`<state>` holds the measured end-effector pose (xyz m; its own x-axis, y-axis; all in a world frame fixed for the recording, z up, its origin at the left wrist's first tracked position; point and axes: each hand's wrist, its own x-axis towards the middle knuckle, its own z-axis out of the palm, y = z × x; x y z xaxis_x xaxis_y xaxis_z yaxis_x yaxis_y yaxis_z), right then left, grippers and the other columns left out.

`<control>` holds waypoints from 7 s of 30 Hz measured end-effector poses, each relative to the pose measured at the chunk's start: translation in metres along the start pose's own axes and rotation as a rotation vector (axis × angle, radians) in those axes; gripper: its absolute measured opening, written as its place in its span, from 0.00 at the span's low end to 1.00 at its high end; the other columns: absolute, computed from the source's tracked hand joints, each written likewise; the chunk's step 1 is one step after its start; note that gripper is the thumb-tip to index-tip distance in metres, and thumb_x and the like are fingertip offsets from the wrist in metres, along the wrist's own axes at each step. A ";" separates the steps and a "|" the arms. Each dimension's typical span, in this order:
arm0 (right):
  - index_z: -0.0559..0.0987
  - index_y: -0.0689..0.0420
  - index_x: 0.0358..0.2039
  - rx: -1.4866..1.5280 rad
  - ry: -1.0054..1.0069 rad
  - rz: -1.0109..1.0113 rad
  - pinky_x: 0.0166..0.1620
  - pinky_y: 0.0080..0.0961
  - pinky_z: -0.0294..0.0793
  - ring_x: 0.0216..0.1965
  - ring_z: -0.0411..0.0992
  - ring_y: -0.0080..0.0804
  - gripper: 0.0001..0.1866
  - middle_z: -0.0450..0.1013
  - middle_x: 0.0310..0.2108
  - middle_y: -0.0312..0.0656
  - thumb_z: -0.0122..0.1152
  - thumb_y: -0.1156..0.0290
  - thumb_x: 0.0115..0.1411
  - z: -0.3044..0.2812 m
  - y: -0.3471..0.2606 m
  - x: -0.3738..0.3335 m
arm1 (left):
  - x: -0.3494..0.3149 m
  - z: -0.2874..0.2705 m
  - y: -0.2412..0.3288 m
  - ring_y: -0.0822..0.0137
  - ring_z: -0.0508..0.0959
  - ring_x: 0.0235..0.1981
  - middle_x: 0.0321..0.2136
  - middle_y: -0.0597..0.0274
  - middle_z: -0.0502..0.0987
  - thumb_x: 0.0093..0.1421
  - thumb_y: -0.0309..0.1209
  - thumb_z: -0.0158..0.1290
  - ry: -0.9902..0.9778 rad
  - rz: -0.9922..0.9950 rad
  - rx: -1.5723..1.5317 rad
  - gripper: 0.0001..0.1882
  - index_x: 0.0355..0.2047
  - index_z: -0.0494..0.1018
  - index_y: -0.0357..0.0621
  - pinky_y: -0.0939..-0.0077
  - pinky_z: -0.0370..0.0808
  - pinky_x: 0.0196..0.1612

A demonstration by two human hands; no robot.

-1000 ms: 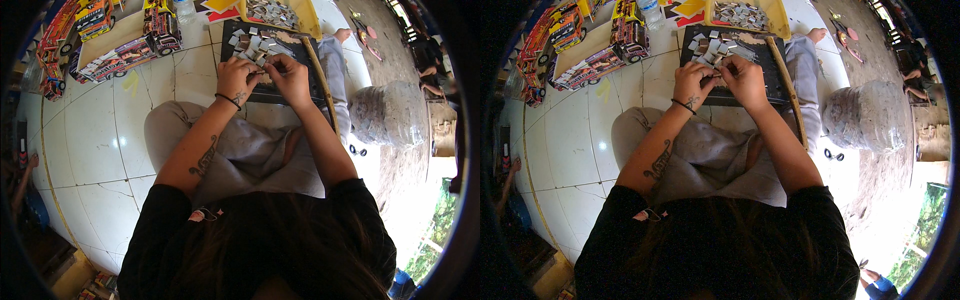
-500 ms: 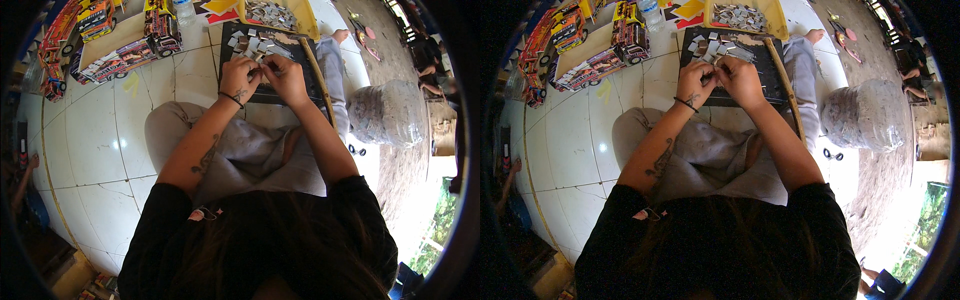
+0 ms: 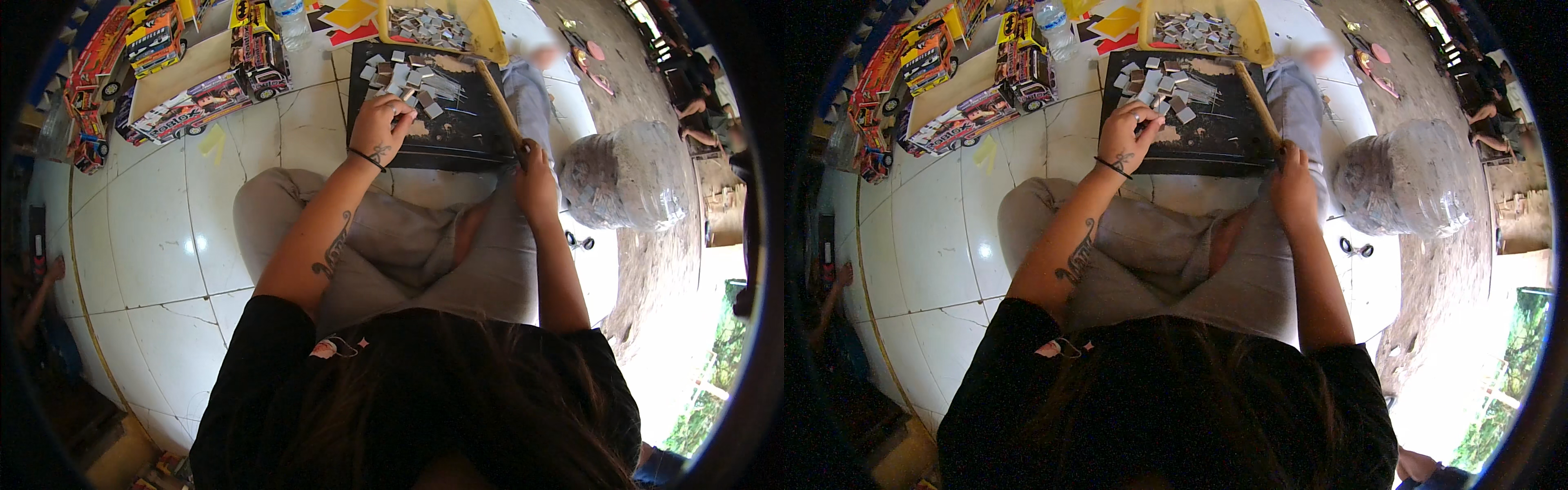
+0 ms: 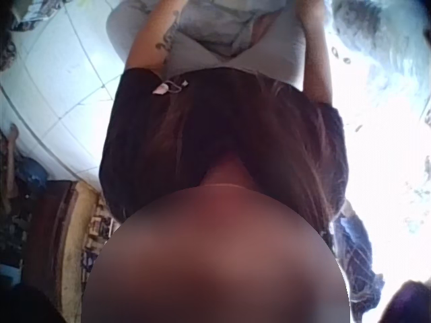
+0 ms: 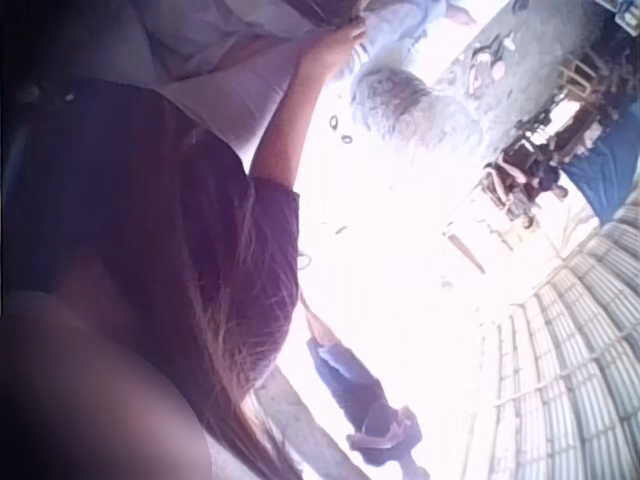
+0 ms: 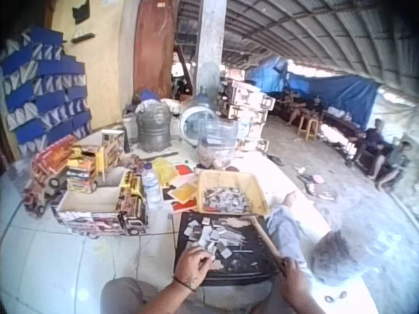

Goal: The person sits on the floor and repeatedly places small rectangular blocks on a black board, then strikes them with a wooden stick to break them into smaller pieces. The broken pieces are collected and placed into a clear plastic container.

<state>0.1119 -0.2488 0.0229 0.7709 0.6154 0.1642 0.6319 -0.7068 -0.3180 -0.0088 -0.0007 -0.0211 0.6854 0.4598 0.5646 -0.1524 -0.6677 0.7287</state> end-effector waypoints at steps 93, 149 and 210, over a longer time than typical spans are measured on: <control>0.77 0.63 0.38 1.383 -0.330 -0.048 0.36 0.18 0.70 0.33 0.71 0.19 0.11 0.76 0.30 0.38 0.64 0.72 0.56 -0.028 -0.099 -0.013 | -0.047 -0.034 0.109 0.67 0.71 0.33 0.26 0.61 0.69 0.65 0.30 0.37 -0.441 -0.573 -1.278 0.11 0.32 0.68 0.38 0.69 0.68 0.45; 0.76 0.60 0.28 0.417 0.130 -0.759 0.39 0.36 0.72 0.34 0.71 0.46 0.05 0.72 0.29 0.46 0.61 0.74 0.51 0.029 -0.106 0.073 | -0.004 -0.010 0.006 0.56 0.76 0.30 0.26 0.58 0.76 0.49 0.28 0.59 -0.035 0.025 0.048 0.05 0.27 0.77 0.41 0.66 0.70 0.38; 0.62 0.56 0.60 0.313 -0.147 -0.226 0.43 0.35 0.73 0.43 0.73 0.51 0.26 0.70 0.44 0.55 0.49 0.77 0.61 -0.089 -0.045 -0.091 | -0.014 0.007 0.013 0.52 0.75 0.29 0.25 0.54 0.75 0.56 0.28 0.53 -0.008 0.060 0.163 0.04 0.28 0.73 0.40 0.63 0.72 0.35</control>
<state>0.0208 -0.3040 0.1055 0.5815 0.8024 0.1343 0.7119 -0.4219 -0.5615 -0.0153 -0.0200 -0.0225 0.6840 0.4123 0.6018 -0.0758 -0.7803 0.6208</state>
